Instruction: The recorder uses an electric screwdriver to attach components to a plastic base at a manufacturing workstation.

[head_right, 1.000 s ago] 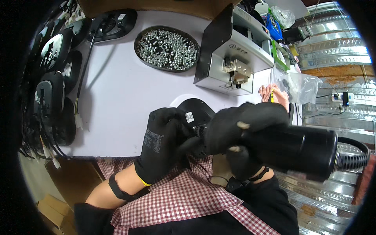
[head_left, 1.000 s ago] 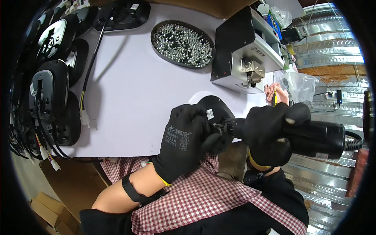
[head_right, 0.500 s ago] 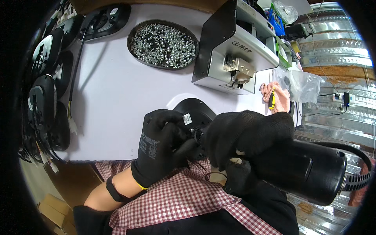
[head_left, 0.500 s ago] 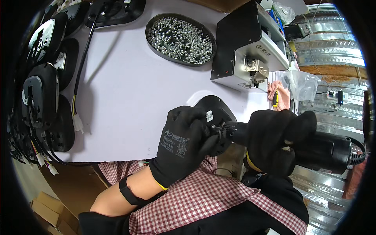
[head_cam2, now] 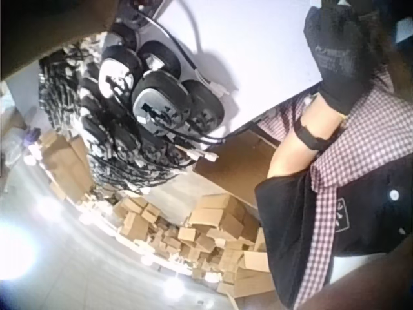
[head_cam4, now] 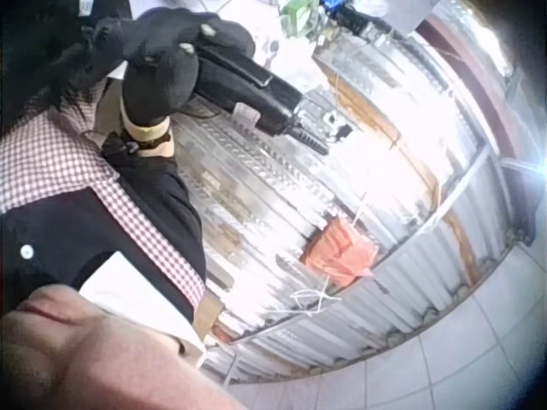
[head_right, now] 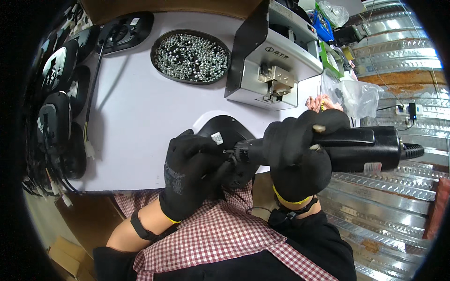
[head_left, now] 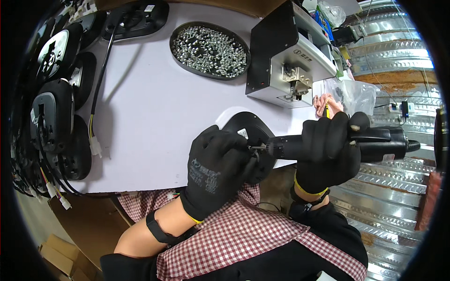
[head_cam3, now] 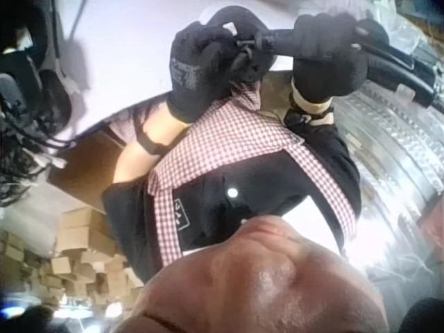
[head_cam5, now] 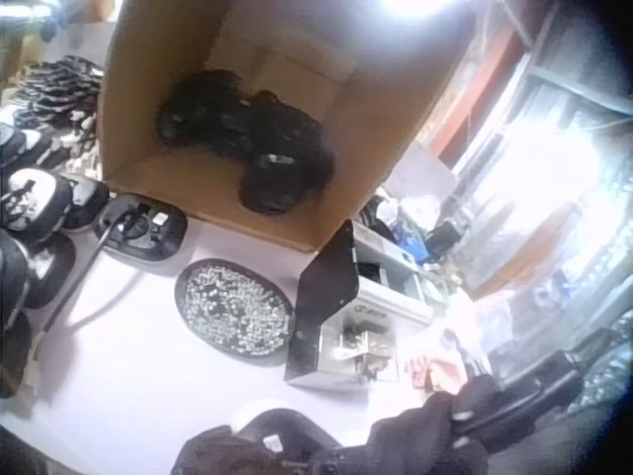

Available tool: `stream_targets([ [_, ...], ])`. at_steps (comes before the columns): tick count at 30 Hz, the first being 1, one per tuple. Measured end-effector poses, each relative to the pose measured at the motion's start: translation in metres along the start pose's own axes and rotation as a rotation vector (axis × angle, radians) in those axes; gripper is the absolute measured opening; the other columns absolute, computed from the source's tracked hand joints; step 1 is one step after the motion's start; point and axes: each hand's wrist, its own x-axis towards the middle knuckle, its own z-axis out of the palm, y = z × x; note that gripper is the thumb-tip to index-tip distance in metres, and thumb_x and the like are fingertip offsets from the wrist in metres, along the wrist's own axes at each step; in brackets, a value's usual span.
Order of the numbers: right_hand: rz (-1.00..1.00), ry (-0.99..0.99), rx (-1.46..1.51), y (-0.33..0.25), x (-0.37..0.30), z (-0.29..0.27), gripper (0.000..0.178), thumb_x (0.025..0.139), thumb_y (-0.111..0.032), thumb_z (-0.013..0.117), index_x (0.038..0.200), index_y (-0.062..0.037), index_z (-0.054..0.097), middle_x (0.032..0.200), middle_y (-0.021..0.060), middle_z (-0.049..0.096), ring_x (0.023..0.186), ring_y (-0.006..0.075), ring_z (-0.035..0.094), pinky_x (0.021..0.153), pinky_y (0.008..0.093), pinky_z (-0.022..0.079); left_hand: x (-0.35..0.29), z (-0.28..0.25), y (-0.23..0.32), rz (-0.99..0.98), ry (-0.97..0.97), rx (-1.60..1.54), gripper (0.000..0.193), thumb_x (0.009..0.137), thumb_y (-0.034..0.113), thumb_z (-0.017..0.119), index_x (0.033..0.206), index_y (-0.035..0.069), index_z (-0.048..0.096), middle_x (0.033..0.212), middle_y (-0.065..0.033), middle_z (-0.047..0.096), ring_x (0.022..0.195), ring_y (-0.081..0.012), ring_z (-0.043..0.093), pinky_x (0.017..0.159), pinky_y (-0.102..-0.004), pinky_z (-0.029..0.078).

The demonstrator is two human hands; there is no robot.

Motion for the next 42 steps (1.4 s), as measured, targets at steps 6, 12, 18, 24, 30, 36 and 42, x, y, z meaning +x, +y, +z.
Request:
stream_targets([
  [6, -0.035, 0.097, 0.081, 0.003, -0.005, -0.01, 0.023, 0.092, -0.014, 0.049, 0.113, -0.0063, 0.048, 0.067, -0.0019, 0.039, 0.052, 0.0069, 0.036, 0.055, 0.0271, 0.032, -0.005, 0.005, 0.001, -0.015, 0.037, -0.031, 0.026, 0.066, 0.006, 0.08, 0.078, 0.007, 0.058, 0.102, -0.0097, 0.059, 0.092, -0.0261, 0.058, 0.085, -0.0422, 0.05],
  [12, 0.054, 0.175, 0.055, 0.004, 0.005, -0.009, 0.023, 0.092, -0.016, 0.051, 0.112, -0.0086, 0.046, 0.068, -0.0024, 0.041, 0.051, 0.0067, 0.036, 0.054, 0.0253, 0.033, -0.008, 0.004, 0.002, -0.095, 0.034, -0.061, 0.022, 0.068, 0.003, 0.079, 0.08, 0.004, 0.059, 0.104, -0.0112, 0.059, 0.093, -0.0251, 0.061, 0.096, -0.0435, 0.048],
  [18, 0.073, -0.087, -0.062, 0.007, 0.018, 0.017, 0.029, 0.086, -0.017, 0.066, 0.092, -0.0115, 0.039, 0.063, 0.0002, 0.047, 0.044, 0.0118, 0.046, 0.044, 0.0275, 0.041, -0.005, -0.001, 0.004, -0.218, -0.023, -0.087, 0.021, 0.07, 0.002, 0.078, 0.081, 0.002, 0.06, 0.111, -0.0133, 0.057, 0.091, -0.0242, 0.061, 0.076, -0.0345, 0.052],
  [24, 0.034, -0.118, -0.133, 0.01, 0.011, 0.026, 0.031, 0.083, -0.01, 0.068, 0.092, -0.0094, 0.039, 0.062, 0.0029, 0.049, 0.04, 0.0104, 0.045, 0.037, 0.0241, 0.04, -0.01, 0.002, -0.004, -0.176, -0.02, -0.138, 0.021, 0.071, 0.005, 0.076, 0.08, 0.001, 0.057, 0.111, -0.0153, 0.057, 0.095, -0.0284, 0.058, 0.074, -0.0354, 0.05],
  [30, -0.06, -0.054, -0.239, 0.014, 0.006, 0.028, 0.033, 0.082, -0.012, 0.069, 0.094, -0.0099, 0.039, 0.062, 0.0029, 0.048, 0.04, 0.0098, 0.044, 0.037, 0.0233, 0.039, -0.008, 0.002, -0.002, -0.191, -0.032, -0.142, 0.023, 0.071, 0.001, 0.077, 0.081, 0.001, 0.056, 0.111, -0.0143, 0.056, 0.092, -0.0254, 0.06, 0.069, -0.0316, 0.051],
  [36, 0.029, -0.028, -0.221, 0.006, 0.004, 0.033, 0.032, 0.084, -0.016, 0.068, 0.097, -0.0117, 0.039, 0.063, 0.002, 0.049, 0.044, 0.0103, 0.045, 0.042, 0.0249, 0.039, -0.007, -0.002, -0.001, -0.2, -0.041, -0.179, 0.018, 0.073, 0.008, 0.073, 0.079, 0.0, 0.059, 0.109, -0.0174, 0.058, 0.096, -0.0327, 0.055, 0.081, -0.0398, 0.049],
  [42, 0.047, 0.005, -0.196, 0.007, 0.008, 0.024, 0.028, 0.089, -0.021, 0.061, 0.105, -0.0106, 0.041, 0.065, -0.0004, 0.046, 0.05, 0.0093, 0.044, 0.049, 0.027, 0.039, -0.006, -0.002, -0.001, -0.206, -0.055, -0.139, 0.023, 0.071, 0.004, 0.078, 0.076, 0.0, 0.056, 0.112, -0.0156, 0.055, 0.096, -0.0274, 0.06, 0.072, -0.0336, 0.052],
])
